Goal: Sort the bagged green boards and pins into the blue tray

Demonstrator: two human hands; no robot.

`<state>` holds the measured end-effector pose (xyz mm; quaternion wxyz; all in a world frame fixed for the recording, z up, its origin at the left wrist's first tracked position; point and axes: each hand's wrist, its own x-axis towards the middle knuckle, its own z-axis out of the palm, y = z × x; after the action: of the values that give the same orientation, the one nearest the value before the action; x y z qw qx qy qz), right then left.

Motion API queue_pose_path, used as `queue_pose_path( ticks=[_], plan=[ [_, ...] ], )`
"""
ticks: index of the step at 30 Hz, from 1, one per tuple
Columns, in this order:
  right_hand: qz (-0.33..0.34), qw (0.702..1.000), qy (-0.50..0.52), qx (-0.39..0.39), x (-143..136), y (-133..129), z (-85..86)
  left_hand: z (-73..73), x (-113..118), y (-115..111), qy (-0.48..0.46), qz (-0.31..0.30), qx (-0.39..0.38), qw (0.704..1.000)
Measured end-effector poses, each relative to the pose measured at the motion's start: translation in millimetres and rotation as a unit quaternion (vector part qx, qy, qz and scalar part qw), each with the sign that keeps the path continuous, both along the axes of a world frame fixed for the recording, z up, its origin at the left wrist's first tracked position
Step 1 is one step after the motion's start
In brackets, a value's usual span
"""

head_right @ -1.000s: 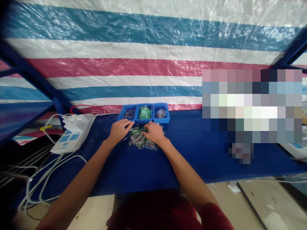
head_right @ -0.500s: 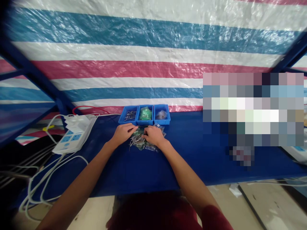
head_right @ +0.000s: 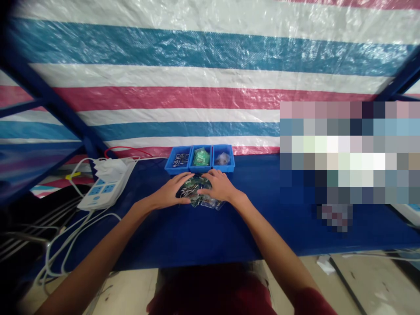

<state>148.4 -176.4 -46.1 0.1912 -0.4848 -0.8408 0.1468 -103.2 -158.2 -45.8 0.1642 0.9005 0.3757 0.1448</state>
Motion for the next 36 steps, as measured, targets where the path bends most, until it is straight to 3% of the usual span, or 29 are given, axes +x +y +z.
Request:
queue_pose_path(
  ticks=[4,8,20,28,36],
  plan=[
    [0.043,0.994,-0.091,-0.037,16,-19,-17.5,-16.4,-5,-11,0.076,-0.040,-0.006,0.996],
    [0.043,0.988,-0.135,-0.064,16,-23,-26.5,-24.9,2,-3,0.128,-0.038,0.002,0.991],
    [-0.039,0.991,-0.127,0.006,-9,-11,-38.2,-37.6,18,1,0.104,0.016,0.054,0.993],
    [-0.071,0.992,-0.092,0.049,-16,-11,-43.1,-38.8,25,-1,0.091,0.053,0.076,0.992],
    [-0.062,0.993,0.028,0.099,-9,-11,-38.8,-26.0,18,-3,0.100,0.041,0.087,0.990]
  ],
)
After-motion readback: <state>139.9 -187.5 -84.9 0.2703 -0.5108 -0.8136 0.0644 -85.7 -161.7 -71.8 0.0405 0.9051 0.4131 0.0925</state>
